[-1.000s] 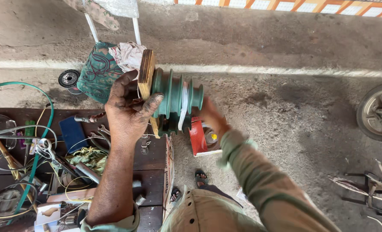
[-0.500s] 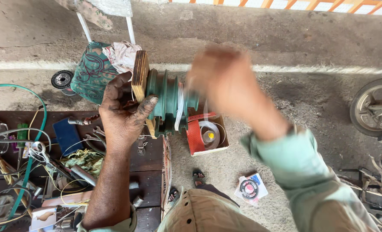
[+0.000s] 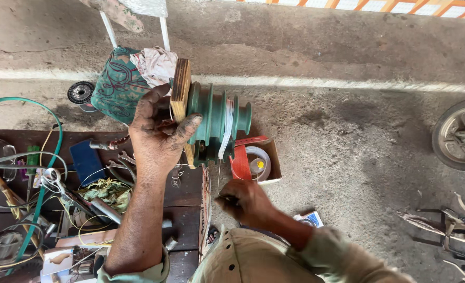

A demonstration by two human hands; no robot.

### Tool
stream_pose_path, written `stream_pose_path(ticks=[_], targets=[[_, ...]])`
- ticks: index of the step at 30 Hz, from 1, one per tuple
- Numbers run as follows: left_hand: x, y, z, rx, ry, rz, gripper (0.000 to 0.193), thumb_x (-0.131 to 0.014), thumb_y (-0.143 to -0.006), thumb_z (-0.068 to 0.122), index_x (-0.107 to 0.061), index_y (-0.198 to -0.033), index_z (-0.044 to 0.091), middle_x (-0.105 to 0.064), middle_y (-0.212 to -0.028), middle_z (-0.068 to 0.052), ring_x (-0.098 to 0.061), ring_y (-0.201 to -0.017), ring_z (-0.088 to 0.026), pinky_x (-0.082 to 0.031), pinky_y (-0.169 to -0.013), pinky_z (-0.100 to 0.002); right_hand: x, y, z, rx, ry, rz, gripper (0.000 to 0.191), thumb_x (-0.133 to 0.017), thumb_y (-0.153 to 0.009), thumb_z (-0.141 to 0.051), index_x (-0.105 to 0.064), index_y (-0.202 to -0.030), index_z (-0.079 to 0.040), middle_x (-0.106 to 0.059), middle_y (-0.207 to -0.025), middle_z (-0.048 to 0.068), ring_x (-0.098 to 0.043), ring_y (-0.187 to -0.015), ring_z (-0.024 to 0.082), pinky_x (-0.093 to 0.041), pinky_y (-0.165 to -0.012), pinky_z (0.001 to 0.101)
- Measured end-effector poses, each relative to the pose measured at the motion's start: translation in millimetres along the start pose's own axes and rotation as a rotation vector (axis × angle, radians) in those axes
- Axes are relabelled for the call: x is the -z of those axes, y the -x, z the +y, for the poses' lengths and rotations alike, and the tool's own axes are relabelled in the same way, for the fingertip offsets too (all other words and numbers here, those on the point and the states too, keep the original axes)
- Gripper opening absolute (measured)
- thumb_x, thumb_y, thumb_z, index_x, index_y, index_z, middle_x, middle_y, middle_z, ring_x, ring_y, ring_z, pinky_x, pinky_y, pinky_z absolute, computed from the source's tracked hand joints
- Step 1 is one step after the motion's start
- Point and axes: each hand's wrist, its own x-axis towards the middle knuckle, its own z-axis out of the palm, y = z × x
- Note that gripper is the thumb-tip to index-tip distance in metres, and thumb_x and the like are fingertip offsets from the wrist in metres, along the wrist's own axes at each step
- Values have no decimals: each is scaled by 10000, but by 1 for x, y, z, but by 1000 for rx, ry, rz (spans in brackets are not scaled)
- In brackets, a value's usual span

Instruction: The person winds white wire onto a green plastic spool by hand. They hold the spool with the left hand and guide the wire with the right hand, wrapping it around the spool in layers.

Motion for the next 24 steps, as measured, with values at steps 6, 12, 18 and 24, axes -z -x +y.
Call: stream_pose_path(ticks=[6, 12, 18, 24], targets=[[0, -2, 0, -29, -5, -22, 675, -873, -882, 35, -488, -1431, -45, -702, -1243, -125, -698, -1136, -165, -607, -1005, -320, 195, -124, -40, 675, 822, 227, 149, -795, -799, -89, -707, -859, -193, -635, -760, 6, -632, -657, 131, -547, -534, 276], [-1, -2, -2, -3, 1, -3, 718, -880, -859, 40, -472, -1444, -41, -700, -1207, -132, -704, -1097, -165, -607, -966, -314, 107, -190, 95, -465, -574, 107, 78, -704, -924, -137, -734, -863, -98, -681, -744, 35, -583, -590, 112, -479, -490, 275], [-1, 1, -2, -9, 62, -10, 711, -880, -873, 56, -475, -1449, -44, -701, -1225, -132, -712, -1115, -164, -617, -974, -308, -63, -46, 81, -852, -472, -42, 298, -670, -975, -339, -741, -946, -50, -735, -873, 92, -648, -721, 160, -557, -666, 341], [1, -1, -2, -10, -21, -7, 700, -882, -878, 59, -487, -1447, -42, -707, -1217, -134, -704, -1110, -154, -616, -974, -308, 87, -36, -44, 545, 450, 72, 160, -773, -808, -130, -614, -792, -129, -592, -709, 41, -563, -576, 129, -474, -469, 289]])
